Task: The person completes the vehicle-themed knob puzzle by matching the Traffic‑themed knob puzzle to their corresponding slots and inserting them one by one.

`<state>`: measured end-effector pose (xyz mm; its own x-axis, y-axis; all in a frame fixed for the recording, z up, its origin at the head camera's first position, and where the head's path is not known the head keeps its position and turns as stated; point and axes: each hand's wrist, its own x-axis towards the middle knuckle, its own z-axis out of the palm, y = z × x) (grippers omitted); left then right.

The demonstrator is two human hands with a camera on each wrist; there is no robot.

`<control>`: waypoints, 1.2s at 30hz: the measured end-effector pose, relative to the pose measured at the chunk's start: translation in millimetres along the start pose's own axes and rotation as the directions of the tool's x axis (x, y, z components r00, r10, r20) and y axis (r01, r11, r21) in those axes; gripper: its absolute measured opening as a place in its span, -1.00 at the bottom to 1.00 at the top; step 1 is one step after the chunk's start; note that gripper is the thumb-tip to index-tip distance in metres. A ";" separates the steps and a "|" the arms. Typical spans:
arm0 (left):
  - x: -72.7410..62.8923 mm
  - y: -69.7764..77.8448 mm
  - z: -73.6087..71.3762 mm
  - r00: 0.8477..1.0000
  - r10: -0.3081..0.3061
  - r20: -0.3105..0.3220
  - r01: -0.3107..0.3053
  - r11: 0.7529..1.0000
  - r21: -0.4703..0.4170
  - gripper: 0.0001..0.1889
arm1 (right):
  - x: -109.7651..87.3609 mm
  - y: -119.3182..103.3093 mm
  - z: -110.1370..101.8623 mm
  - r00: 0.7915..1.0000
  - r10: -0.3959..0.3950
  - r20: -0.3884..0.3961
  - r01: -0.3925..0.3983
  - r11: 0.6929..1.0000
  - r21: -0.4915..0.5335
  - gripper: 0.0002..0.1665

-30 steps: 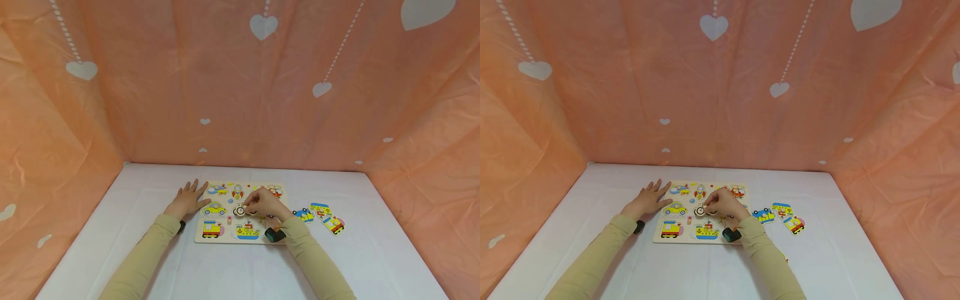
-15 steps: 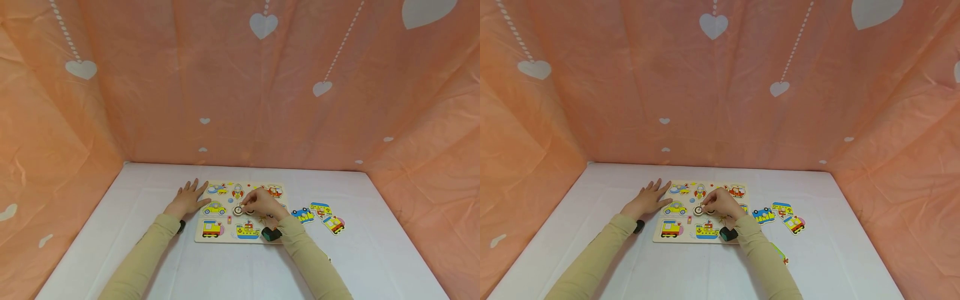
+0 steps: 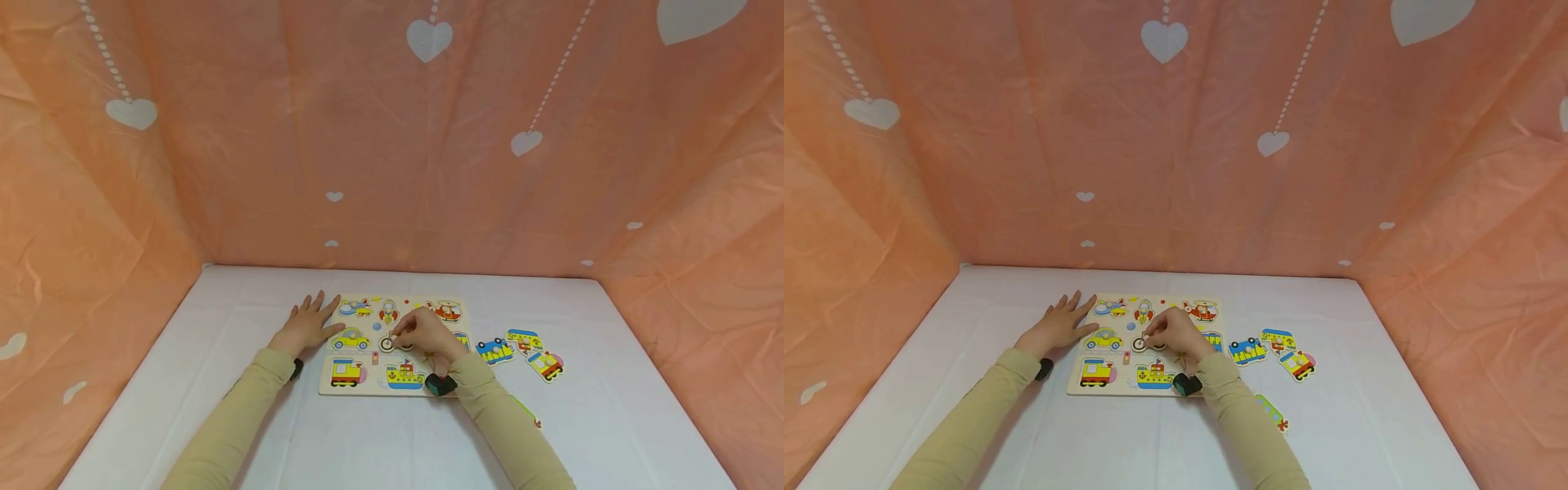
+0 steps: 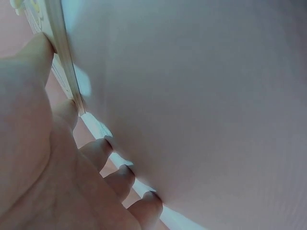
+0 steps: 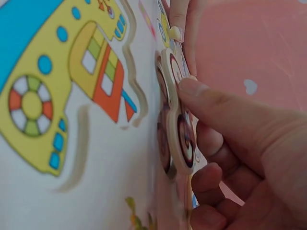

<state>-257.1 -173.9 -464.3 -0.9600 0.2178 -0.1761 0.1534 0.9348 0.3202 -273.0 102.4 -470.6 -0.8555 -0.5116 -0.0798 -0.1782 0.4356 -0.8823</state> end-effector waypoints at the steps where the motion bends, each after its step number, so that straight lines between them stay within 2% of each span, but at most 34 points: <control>1: -0.8 0.5 -0.1 1.000 -0.002 0.001 0.002 1.000 -0.003 -0.23 | 0.0 0.3 0.7 1.000 0.000 -0.002 0.000 1.000 -0.001 -0.90; 7: -3.2 2.5 0.9 1.000 0.006 0.004 -0.006 1.000 -0.009 -0.24 | -0.1 1.5 4.4 0.999 -0.014 -0.032 0.011 0.997 -0.076 -0.90; 14: -1.2 0.2 2.2 1.000 0.019 -0.013 -0.019 1.000 0.003 -0.25 | -0.6 0.7 5.5 0.999 -0.008 -0.051 0.003 0.995 -0.100 -0.91; 17: -0.3 -0.5 2.0 1.000 0.020 -0.011 -0.020 1.000 0.006 -0.24 | -0.6 -0.3 5.6 0.998 0.001 -0.057 -0.006 0.995 -0.099 -0.91; 25: 1.1 -1.1 1.1 1.000 0.014 -0.003 -0.014 1.000 0.000 -0.23 | -0.6 -1.9 6.5 0.997 0.036 -0.065 -0.036 0.999 -0.006 -0.91; 36: 1.1 -1.3 1.0 1.000 0.012 -0.003 -0.013 1.000 -0.004 -0.24 | -0.9 -1.7 5.6 0.996 0.058 -0.068 -0.061 0.997 -0.040 -0.91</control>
<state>-258.0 -174.5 -465.9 -0.9587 0.2286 -0.1691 0.1643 0.9308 0.3266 -269.2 97.9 -471.6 -0.8954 -0.4340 -0.0991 -0.1453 0.4952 -0.8565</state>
